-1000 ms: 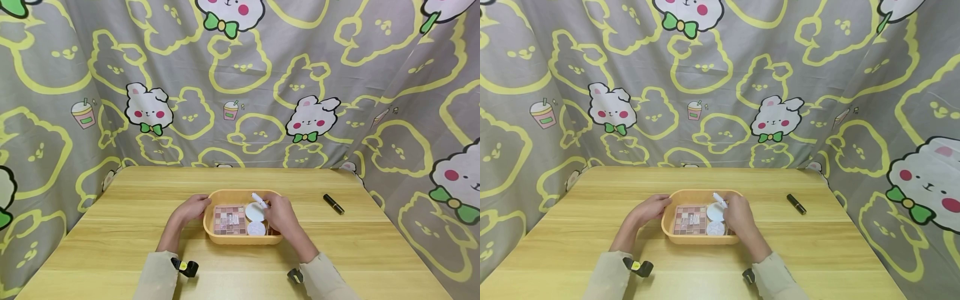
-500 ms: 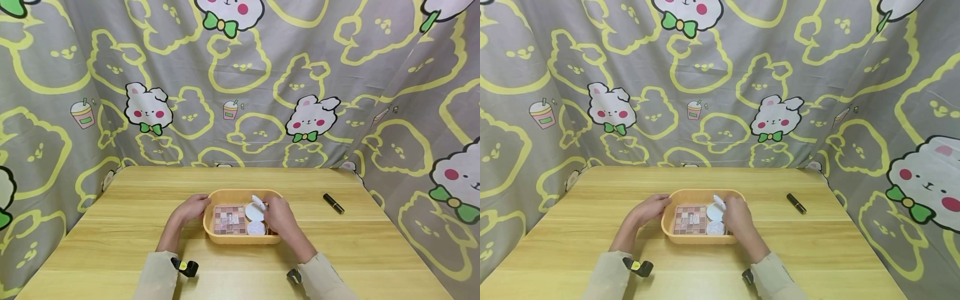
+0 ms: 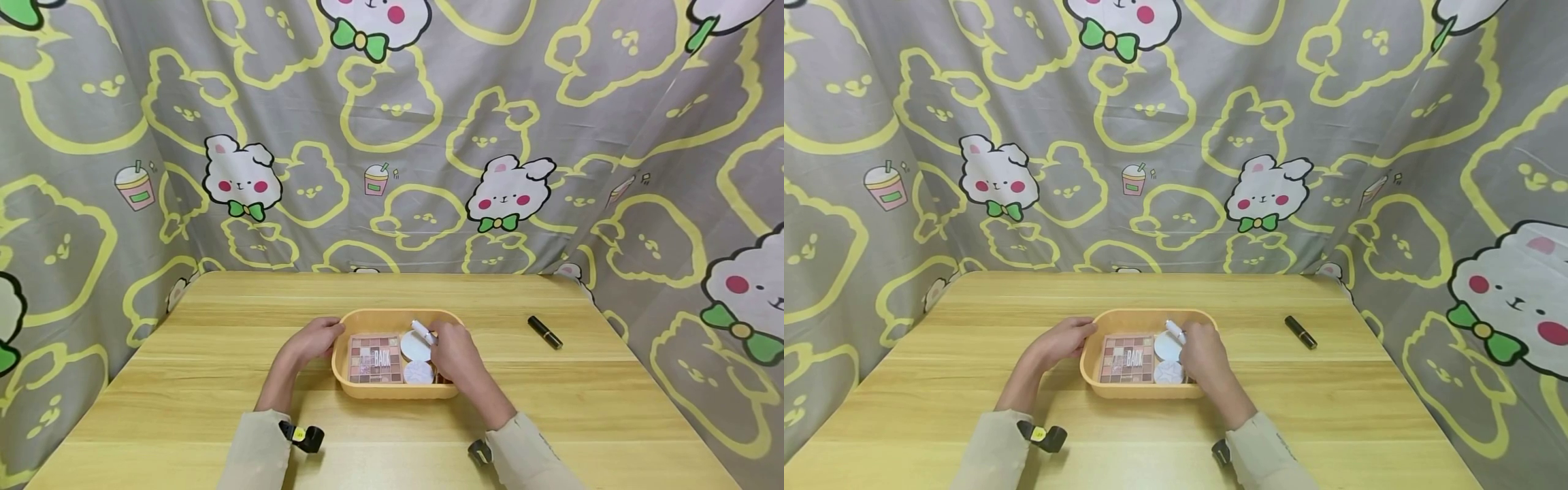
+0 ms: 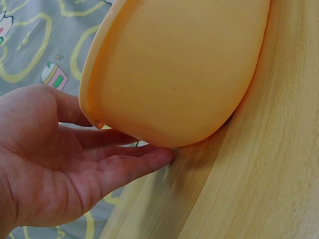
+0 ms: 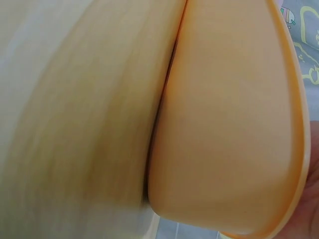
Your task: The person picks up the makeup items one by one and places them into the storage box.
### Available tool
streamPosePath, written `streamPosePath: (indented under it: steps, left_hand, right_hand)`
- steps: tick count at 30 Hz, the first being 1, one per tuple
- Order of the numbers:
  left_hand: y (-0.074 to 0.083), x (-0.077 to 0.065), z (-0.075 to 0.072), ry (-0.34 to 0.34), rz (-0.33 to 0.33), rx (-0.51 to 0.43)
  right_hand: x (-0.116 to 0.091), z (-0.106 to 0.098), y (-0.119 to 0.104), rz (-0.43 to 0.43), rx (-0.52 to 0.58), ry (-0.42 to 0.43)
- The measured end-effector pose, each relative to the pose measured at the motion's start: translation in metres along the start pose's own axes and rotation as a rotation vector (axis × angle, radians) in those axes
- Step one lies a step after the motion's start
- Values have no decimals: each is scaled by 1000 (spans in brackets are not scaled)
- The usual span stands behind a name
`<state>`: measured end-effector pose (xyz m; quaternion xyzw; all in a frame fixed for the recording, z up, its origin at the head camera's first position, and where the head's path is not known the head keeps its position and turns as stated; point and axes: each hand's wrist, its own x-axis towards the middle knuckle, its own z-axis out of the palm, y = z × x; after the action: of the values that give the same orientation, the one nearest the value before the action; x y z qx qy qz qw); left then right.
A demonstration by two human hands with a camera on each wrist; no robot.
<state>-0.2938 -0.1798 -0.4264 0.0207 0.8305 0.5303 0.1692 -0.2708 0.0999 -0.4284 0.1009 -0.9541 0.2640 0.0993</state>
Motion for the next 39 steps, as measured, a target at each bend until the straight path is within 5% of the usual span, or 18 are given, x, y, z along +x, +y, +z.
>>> streamPosePath:
  steps: [39]
  left_hand:
    - [0, -1, 0, 9, 8, 4]
  right_hand:
    - [-2, -18, -4, 1, 20, -14]
